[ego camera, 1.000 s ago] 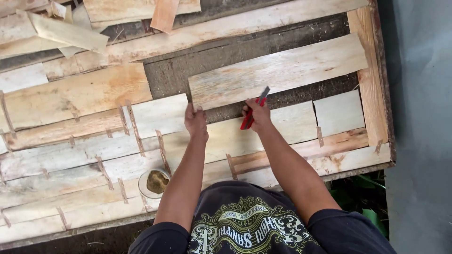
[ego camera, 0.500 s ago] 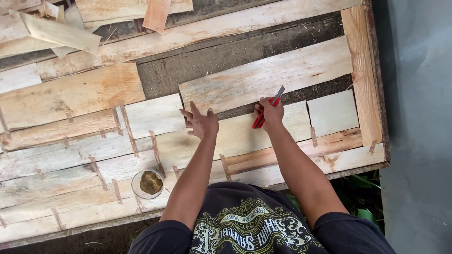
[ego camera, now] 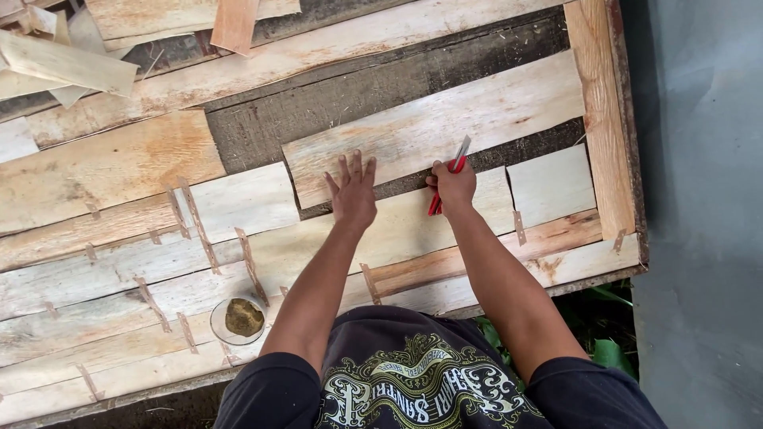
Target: Cutting and fitting thin wood strips onto a surface using a utility knife.
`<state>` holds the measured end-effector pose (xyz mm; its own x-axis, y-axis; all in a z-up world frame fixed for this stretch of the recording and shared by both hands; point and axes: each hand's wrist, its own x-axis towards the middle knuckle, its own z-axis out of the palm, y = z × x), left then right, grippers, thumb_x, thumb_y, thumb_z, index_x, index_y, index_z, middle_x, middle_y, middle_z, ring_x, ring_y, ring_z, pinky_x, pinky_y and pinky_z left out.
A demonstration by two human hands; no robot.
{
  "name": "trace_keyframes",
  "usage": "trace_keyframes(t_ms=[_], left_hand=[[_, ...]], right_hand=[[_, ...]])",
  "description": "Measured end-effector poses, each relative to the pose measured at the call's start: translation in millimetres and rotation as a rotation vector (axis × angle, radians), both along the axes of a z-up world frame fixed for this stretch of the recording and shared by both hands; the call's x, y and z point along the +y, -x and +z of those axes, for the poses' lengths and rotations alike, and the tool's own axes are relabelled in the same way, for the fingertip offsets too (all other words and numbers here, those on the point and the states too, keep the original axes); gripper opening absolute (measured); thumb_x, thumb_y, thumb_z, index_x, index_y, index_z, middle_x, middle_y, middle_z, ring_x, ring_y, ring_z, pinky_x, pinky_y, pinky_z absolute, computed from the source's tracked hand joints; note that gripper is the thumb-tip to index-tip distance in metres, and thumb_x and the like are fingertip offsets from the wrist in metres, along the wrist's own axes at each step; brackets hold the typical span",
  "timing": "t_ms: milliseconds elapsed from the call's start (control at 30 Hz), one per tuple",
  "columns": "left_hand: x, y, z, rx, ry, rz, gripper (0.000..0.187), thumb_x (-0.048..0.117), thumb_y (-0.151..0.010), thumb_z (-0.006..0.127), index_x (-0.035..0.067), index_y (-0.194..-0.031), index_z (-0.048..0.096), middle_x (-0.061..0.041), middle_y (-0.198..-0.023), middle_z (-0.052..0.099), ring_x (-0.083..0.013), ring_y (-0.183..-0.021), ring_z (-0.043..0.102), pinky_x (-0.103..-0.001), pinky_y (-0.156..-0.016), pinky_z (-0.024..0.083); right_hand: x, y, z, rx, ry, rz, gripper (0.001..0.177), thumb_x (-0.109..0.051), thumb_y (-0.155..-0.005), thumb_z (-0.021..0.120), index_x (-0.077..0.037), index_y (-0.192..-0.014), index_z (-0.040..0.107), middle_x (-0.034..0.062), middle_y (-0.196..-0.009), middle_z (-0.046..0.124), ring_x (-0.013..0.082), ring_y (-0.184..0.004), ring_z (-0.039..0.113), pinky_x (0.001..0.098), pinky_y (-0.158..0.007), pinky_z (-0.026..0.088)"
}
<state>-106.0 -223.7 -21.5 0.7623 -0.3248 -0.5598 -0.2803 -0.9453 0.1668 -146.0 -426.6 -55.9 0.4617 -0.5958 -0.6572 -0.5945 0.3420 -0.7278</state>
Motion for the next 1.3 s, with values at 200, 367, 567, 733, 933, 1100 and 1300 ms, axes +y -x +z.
trace_keyframes(t_ms=[200,367,567,733,933,1100,1300], left_hand=[[18.9,-7.0,-33.4,-0.039,-0.045,-0.086,0.082,0.021,-0.102,0.059,0.028,-0.167,0.01,-0.007,-0.175,-0.001,-0.0408,-0.159,-0.001,-0.073,-0.122,0.006],[27.2,-11.1,-40.4,-0.033,0.0,-0.081,0.082,0.017,-0.102,0.057,0.029,-0.167,0.009,-0.004,-0.175,0.001,-0.04,-0.159,0.002,-0.072,-0.122,0.015],[27.0,-9.4,-47.9,-0.023,0.007,-0.093,0.081,0.014,-0.103,0.055,0.028,-0.168,0.01,-0.003,-0.175,-0.001,-0.0405,-0.159,0.0,-0.073,-0.12,0.018],[27.2,-4.6,-42.9,-0.026,-0.018,-0.123,0.077,0.011,-0.103,0.05,0.029,-0.167,0.013,-0.003,-0.175,-0.004,-0.0419,-0.159,-0.003,-0.074,-0.121,0.016],[30.2,-6.4,-44.9,-0.01,-0.007,-0.122,0.073,0.01,-0.103,0.048,0.028,-0.167,0.018,-0.004,-0.175,-0.002,-0.0427,-0.158,-0.002,-0.074,-0.121,0.014],[33.1,-2.1,-52.5,-0.038,0.027,-0.131,0.078,0.01,-0.101,0.051,0.03,-0.167,0.015,-0.002,-0.175,-0.003,-0.0423,-0.159,-0.002,-0.072,-0.123,0.013],[37.5,7.1,-45.2,-0.032,0.017,-0.146,0.079,0.009,-0.1,0.051,0.031,-0.167,0.015,0.0,-0.175,-0.005,-0.0416,-0.158,-0.004,-0.072,-0.122,0.009]], right_hand=[[-21.5,-12.0,-2.2,0.108,0.542,0.497,0.034,-0.035,-0.089,0.08,-0.02,-0.119,0.071,0.0099,-0.107,0.064,0.031,-0.099,0.072,0.045,-0.088,0.061],[-24.6,-25.3,24.8,0.211,0.723,0.93,0.054,-0.036,-0.097,0.074,-0.025,-0.147,0.058,0.0053,-0.147,0.04,0.0383,-0.122,0.064,0.0525,-0.102,0.057],[-34.6,-28.2,34.5,0.223,0.786,1.134,0.054,-0.035,-0.099,0.072,-0.025,-0.149,0.056,0.0059,-0.149,0.038,0.0428,-0.115,0.067,0.0547,-0.097,0.06],[-41.5,-57.0,46.8,0.247,0.848,1.162,0.057,-0.036,-0.095,0.071,-0.029,-0.149,0.055,0.0016,-0.149,0.039,0.039,-0.114,0.068,0.0534,-0.093,0.06],[-17.7,-95.2,81.0,0.068,0.821,1.218,0.059,-0.021,-0.105,0.064,-0.015,-0.16,0.041,0.0168,-0.165,0.016,0.0522,-0.126,0.057,0.0617,-0.1,0.057],[-15.1,-107.4,53.0,0.119,0.76,1.295,0.069,-0.03,-0.099,0.068,-0.024,-0.161,0.038,0.0104,-0.167,0.016,0.0454,-0.136,0.052,0.0591,-0.102,0.055],[-17.6,-91.5,48.3,0.08,0.762,1.235,0.065,-0.034,-0.098,0.069,-0.025,-0.157,0.043,0.0095,-0.163,0.023,0.0447,-0.133,0.055,0.0588,-0.102,0.055]])
